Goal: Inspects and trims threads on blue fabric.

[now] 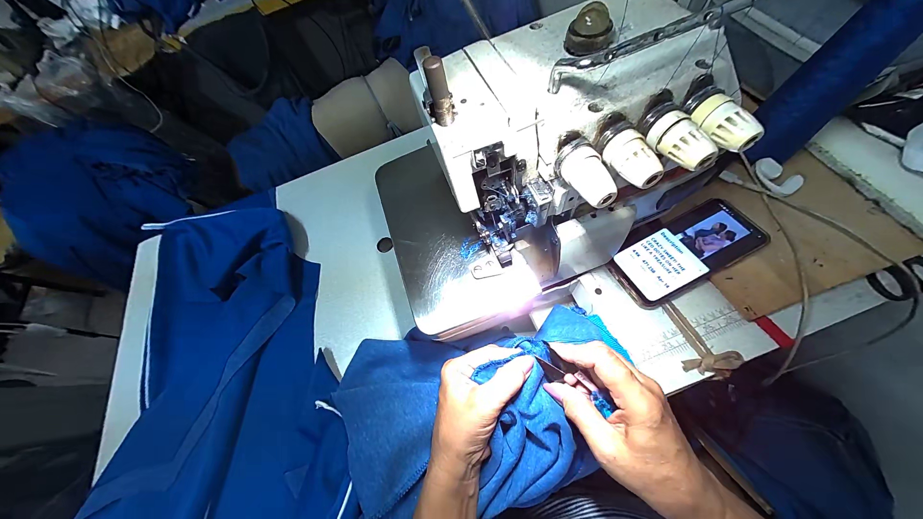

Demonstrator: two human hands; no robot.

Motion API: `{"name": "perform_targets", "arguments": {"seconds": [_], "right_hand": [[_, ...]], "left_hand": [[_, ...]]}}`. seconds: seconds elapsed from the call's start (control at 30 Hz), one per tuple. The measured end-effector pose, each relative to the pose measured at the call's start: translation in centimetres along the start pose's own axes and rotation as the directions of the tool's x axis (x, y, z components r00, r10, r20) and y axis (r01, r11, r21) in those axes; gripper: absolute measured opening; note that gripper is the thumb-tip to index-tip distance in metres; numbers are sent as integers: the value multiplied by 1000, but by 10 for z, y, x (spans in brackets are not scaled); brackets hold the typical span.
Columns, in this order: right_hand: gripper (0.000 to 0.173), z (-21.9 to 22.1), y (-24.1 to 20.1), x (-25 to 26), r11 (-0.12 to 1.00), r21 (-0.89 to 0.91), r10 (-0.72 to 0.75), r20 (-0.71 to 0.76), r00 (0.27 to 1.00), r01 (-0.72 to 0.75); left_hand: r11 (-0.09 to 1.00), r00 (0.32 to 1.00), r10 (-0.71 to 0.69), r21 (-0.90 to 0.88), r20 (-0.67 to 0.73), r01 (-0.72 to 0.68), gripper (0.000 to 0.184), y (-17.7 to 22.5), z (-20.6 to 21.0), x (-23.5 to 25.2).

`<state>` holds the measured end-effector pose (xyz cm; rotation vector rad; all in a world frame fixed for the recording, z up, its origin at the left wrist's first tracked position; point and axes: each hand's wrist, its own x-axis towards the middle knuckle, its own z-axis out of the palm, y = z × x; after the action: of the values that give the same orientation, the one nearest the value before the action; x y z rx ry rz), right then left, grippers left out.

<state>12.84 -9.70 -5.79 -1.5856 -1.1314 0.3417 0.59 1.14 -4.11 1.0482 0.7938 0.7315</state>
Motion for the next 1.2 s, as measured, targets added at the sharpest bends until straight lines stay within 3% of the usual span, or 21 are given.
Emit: {"name": "perform_targets", "arguments": {"seconds": [0.1,0.8,0.87,1.0,1.07,1.13,1.2], "right_hand": [[25,-1,1,1,992,90,90,25,996,-92],[27,4,1,0,998,58,12,-49,999,-9],[26,7,2,-1,999,12,-32,-72,997,33],[18,9,7,-4,943,-239,-266,-121,956,232],[20,9,5,-2,979,-101,-196,-203,959,179],[31,3,-2,5,985,167,4,-258,966,40],[34,-4,-4,11,951,305,127,-253,959,-46]], "left_hand": [[1000,1000,10,-6,17,-10,6,-1,0,0],[999,999,12,41,47,-14,5,-2,-1,0],[999,999,13,51,51,-16,4,-2,-2,1],[1000,999,-4,13,49,3,5,-1,-2,1],[1000,999,-15,-7,45,16,6,0,-1,1],[1000,999,-20,-17,26,21,7,0,-1,1],[1000,1000,-25,-15,12,25,7,1,0,1]]}}
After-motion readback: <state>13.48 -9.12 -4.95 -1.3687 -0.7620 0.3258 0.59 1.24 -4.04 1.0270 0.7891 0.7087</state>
